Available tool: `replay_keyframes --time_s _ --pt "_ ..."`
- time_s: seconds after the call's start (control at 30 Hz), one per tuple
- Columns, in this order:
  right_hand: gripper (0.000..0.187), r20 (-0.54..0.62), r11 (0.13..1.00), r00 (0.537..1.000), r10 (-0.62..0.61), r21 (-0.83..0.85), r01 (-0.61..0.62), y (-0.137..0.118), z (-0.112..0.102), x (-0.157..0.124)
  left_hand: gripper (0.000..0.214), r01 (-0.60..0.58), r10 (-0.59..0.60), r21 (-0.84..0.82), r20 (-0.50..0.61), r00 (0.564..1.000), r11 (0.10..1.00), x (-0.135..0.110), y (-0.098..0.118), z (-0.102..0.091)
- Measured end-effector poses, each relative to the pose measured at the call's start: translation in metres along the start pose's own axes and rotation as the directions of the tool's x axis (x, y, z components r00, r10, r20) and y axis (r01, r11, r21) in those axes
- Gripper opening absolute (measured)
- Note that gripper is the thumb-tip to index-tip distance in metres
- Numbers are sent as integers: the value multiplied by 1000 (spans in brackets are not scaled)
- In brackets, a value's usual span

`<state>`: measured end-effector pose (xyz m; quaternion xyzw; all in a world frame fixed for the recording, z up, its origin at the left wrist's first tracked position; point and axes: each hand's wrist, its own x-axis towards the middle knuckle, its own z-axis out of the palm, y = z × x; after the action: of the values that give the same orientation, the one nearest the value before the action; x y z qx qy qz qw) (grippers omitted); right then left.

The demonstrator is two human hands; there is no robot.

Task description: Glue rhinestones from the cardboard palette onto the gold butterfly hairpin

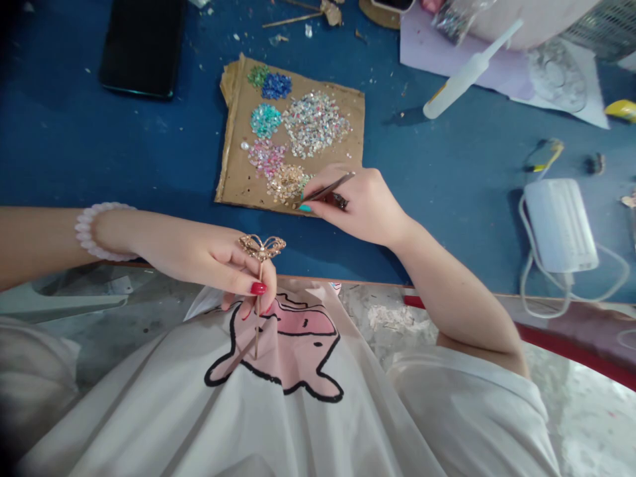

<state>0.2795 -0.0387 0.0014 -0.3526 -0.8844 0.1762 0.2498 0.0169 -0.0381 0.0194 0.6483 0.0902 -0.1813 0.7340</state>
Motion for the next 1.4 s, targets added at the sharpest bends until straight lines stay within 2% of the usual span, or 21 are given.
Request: replay_keyframes --time_s 0.67,0.9,1.1,1.4 --pt "15 38 991 992 120 51 -122 -2 1 -2 32 9 -8 -43 15 1000 999 1 -1 1" --pt "12 -20 997 998 63 42 -63 -1 -1 -1 32 11 -9 -63 19 1000 998 1 -1 1" --pt "12 0 997 998 70 35 -70 0 0 -1 28 24 -23 -46 6 1000 999 2 -1 1" --pt "11 -8 998 999 45 49 -44 0 1 0 33 15 -14 -37 14 1000 999 1 1 1"
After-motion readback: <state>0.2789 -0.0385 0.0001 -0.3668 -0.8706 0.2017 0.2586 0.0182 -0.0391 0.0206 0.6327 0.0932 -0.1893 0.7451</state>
